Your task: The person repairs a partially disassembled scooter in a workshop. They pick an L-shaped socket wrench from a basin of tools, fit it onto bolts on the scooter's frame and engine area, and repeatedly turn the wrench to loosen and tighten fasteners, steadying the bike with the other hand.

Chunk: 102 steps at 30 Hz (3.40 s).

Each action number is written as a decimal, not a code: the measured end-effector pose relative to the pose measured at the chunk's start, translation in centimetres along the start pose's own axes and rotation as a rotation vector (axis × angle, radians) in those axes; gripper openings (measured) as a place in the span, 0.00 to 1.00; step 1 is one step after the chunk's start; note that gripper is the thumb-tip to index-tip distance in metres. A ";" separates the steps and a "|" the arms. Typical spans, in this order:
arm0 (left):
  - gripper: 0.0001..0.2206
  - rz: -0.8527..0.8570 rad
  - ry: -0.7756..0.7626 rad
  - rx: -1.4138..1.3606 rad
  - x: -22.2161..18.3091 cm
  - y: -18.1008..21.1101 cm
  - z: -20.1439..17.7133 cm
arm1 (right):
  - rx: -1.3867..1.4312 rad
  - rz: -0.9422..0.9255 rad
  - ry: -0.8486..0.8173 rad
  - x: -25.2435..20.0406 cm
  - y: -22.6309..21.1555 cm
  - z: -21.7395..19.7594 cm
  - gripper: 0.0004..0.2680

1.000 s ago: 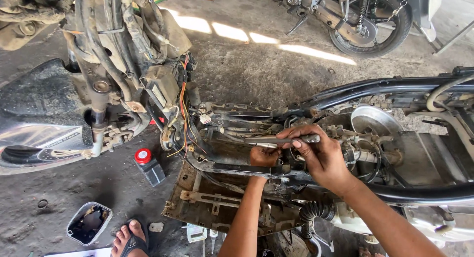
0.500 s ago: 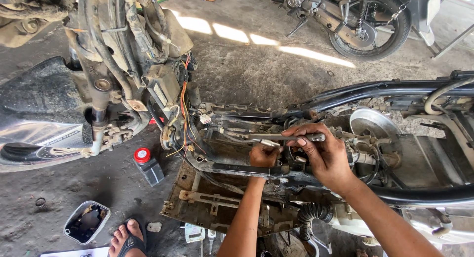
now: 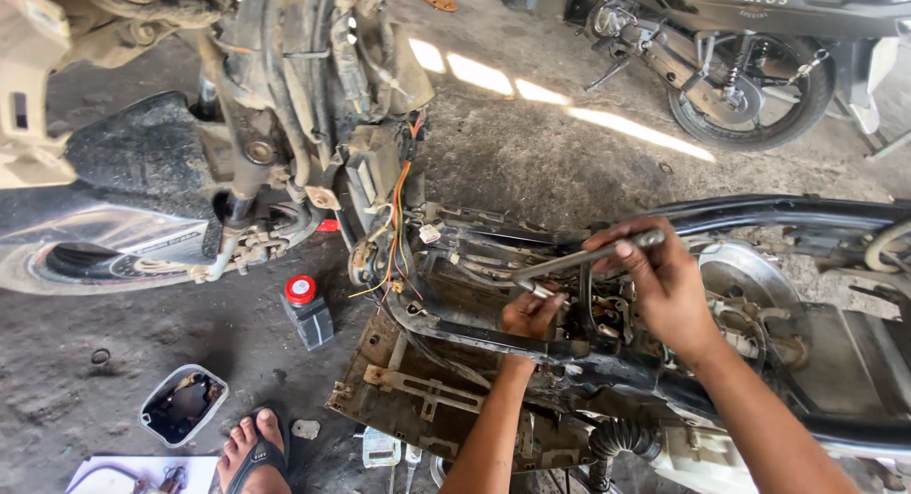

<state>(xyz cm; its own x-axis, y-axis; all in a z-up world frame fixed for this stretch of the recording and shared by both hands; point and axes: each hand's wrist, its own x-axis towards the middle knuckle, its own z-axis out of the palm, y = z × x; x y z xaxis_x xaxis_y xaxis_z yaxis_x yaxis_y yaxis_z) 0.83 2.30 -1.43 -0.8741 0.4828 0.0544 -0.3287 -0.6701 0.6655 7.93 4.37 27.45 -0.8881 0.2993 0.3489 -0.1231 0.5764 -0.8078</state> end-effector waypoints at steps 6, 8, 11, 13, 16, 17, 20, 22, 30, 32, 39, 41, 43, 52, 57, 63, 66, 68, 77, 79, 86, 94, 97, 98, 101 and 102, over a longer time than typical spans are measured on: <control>0.08 -0.031 0.003 0.118 0.1 -0.1 -0.1 | 0.059 0.104 0.110 3.5 1.8 -0.1 0.07; 0.07 -0.018 0.015 0.104 0.0 -0.1 -0.2 | 0.068 0.139 0.131 4.1 2.2 0.2 0.07; 0.08 -0.041 0.018 0.134 -0.1 1.5 0.1 | 0.060 0.173 0.187 4.1 2.7 0.6 0.07; 0.07 -0.080 -0.037 0.243 -0.2 3.1 0.4 | 0.056 0.043 0.176 3.3 3.8 0.3 0.05; 0.07 -0.147 -0.094 0.105 0.5 1.1 -0.4 | -0.106 -0.077 0.064 0.2 2.1 0.7 0.05; 0.07 -0.149 -0.096 0.102 0.7 0.1 -0.8 | -0.111 -0.075 0.064 -0.5 1.4 0.9 0.05; 0.08 -0.141 -0.160 -0.037 0.9 -2.1 -1.4 | -0.387 -0.241 -0.073 -3.2 0.2 1.6 0.05; 0.08 -0.124 -0.144 0.152 0.9 -2.4 -1.4 | -0.305 -0.518 -0.411 -5.1 0.4 2.5 0.03; 0.10 0.025 -0.078 0.171 0.8 -1.8 -0.3 | -0.839 -0.733 -0.635 -10.4 0.8 6.9 0.10; 0.10 0.047 -0.050 0.094 1.3 -3.2 -1.0 | -0.854 -0.732 -0.674 -9.3 0.5 6.9 0.11; 0.09 0.046 0.037 0.182 -0.7 2.1 0.6 | -0.422 -0.371 -0.077 -2.7 -0.4 3.1 0.05; 0.10 0.061 0.016 0.212 -1.0 3.7 1.3 | -0.509 -0.156 0.082 -1.0 -0.3 1.8 0.06; 0.12 0.091 0.068 0.431 -0.9 4.6 1.7 | -0.249 -0.008 0.194 0.7 0.1 0.8 0.07; 0.17 -0.109 0.076 0.731 0.1 2.3 0.4 | -0.362 -0.246 -0.045 -3.2 0.7 3.1 0.03; 0.15 0.022 0.000 0.629 0.8 -1.0 -0.6 | -0.456 -0.493 -0.340 -9.7 0.5 6.2 0.05; 0.13 0.096 -0.025 0.168 1.0 -2.4 -0.6 | -0.664 -0.637 -0.516 -9.1 0.9 6.1 0.10; 0.15 0.109 0.040 0.269 0.1 0.5 0.2 | -0.473 -0.618 -0.368 -6.3 1.7 4.3 0.10; 0.17 0.068 0.076 0.487 -0.5 2.9 0.7 | -0.263 -0.440 -0.269 -4.4 1.0 3.4 0.11; 0.19 0.027 0.114 0.657 -0.3 3.9 0.9 | 0.037 0.204 0.128 2.2 0.2 0.3 0.08; 0.21 0.037 0.118 0.758 0.1 3.7 0.8 | 0.122 0.343 0.190 2.8 1.2 0.2 0.06; 0.17 -0.042 0.034 0.757 0.4 3.0 0.5 | 0.022 0.179 0.045 -1.0 0.5 0.8 0.05; 0.22 -0.188 0.050 0.911 1.3 1.8 -0.4 | -0.546 -0.542 -0.236 -11.2 0.0 7.8 0.08; 0.14 -0.016 -0.044 0.497 0.6 1.0 -0.4 | -0.651 -0.626 -0.336 -11.1 1.4 7.2 0.12; 0.14 -0.014 -0.044 0.495 0.2 1.8 -0.1 | -0.654 -0.628 -0.336 -10.2 0.9 6.6 0.12; 0.13 0.042 -0.090 -0.040 -1.4 4.1 0.6 | -0.354 -0.559 -0.310 -7.5 -0.1 4.4 0.12; 0.13 0.060 -0.106 -0.218 -1.9 5.1 0.9 | -0.282 -0.431 -0.237 -6.6 -0.2 3.4 0.10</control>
<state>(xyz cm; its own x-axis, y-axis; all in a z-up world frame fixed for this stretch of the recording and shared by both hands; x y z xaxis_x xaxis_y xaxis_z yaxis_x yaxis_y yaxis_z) 1.12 -1.50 2.49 -0.8558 0.4869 0.1746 -0.3564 -0.7997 0.4833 12.32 -0.29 23.70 -0.8629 -0.1684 0.4766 -0.4025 0.7991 -0.4465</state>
